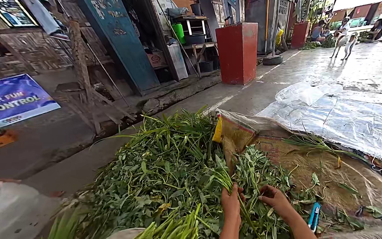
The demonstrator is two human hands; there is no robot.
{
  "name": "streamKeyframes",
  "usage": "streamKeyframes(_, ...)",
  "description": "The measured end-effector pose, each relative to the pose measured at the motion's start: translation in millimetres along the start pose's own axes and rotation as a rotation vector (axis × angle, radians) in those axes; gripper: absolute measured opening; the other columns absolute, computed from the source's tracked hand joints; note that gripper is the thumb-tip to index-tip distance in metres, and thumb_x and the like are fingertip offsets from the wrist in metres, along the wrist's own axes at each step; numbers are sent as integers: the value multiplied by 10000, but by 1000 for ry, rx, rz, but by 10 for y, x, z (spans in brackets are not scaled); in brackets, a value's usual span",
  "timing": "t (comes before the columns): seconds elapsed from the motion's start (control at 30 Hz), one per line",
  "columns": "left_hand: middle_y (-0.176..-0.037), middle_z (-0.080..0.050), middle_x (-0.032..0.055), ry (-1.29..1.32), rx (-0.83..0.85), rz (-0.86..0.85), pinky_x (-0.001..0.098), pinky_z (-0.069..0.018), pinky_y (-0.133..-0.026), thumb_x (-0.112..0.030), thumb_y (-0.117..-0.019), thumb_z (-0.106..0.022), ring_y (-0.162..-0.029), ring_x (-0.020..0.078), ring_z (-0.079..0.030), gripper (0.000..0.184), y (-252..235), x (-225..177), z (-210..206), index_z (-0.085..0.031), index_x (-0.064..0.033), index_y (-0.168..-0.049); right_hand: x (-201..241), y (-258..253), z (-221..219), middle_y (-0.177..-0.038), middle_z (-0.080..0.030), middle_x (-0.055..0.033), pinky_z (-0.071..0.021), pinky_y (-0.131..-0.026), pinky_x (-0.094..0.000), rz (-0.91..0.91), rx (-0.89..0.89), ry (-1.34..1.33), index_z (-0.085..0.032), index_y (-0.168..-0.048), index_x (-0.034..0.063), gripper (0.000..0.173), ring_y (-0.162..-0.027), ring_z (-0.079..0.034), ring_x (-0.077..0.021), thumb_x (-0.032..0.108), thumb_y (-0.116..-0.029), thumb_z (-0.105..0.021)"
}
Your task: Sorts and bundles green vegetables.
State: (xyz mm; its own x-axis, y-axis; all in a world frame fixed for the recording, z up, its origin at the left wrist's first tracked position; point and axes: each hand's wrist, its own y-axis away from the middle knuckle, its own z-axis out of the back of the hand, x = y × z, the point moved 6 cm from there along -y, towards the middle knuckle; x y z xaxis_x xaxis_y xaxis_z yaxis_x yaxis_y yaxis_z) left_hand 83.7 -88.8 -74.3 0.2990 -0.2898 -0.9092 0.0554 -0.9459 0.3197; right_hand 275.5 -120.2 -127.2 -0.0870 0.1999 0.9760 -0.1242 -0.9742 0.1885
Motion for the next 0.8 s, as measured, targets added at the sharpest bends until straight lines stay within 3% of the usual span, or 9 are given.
streamKeyframes(0.3, -923, -672, 167, 30, -4, 77, 335, -582, -612, -176, -1059, -576, -700, 206, -665, 303, -120, 136, 57, -561, 55, -1255, 62, 17, -389, -1038, -689, -69, -546, -824, -318, 149, 158, 119, -679, -1177, 28, 277, -884, -650, -134, 110, -915, -712)
streamKeyframes(0.37, -969, -665, 169, 52, -10, 105, 345, -587, -664, -167, -1030, -627, -756, 211, -665, 325, -129, 202, 67, -564, 47, -1265, 77, 16, -420, -1015, -669, -73, -540, -820, -321, 135, 189, 132, -645, -1217, 21, 290, -864, -637, -133, 134, -951, -673)
streamKeyframes(0.47, -1136, -651, 203, 56, -40, 118, 405, -571, -842, -147, -1012, -651, -954, 247, -662, 387, -155, 266, 111, -534, 43, -1329, 89, 28, -517, -988, -628, -102, -521, -813, -354, 81, 235, 198, -566, -1292, 7, 307, -841, -608, -165, 177, -1036, -556)
streamKeyframes(0.53, -1115, -654, 211, 79, -72, 146, 408, -582, -827, -140, -1033, -613, -936, 255, -672, 373, -197, 277, 158, -512, 46, -1341, 97, 31, -598, -1053, -643, -155, -516, -870, -414, 44, 289, 306, -563, -1315, 1, 335, -911, -628, -226, 224, -1079, -480)
streamKeyframes(0.6, -1037, -666, 212, 148, -106, 190, 399, -604, -736, -133, -1066, -543, -839, 265, -697, 342, -226, 273, 204, -467, 39, -1352, 102, 43, -630, -1101, -650, -189, -498, -923, -457, -15, 323, 366, -602, -1278, -13, 375, -978, -632, -268, 285, -1088, -475)
streamKeyframes(0.7, -1047, -625, 221, 282, -192, 148, 424, -617, -688, -115, -1094, -464, -814, 295, -697, 352, -228, 242, 208, -391, 19, -1412, 172, -8, -461, -1018, -650, -170, -517, -826, -443, -92, 306, 377, -643, -1187, -23, 386, -859, -620, -242, 330, -1040, -589)
streamKeyframes(0.8, -1062, -606, 213, 326, -233, 98, 427, -609, -719, -93, -1099, -437, -846, 290, -686, 335, -135, 294, 67, -380, 7, -1413, 134, -51, -244, -903, -630, -94, -516, -708, -342, -162, 273, 331, -654, -1133, -9, 348, -702, -573, -142, 315, -1007, -662)
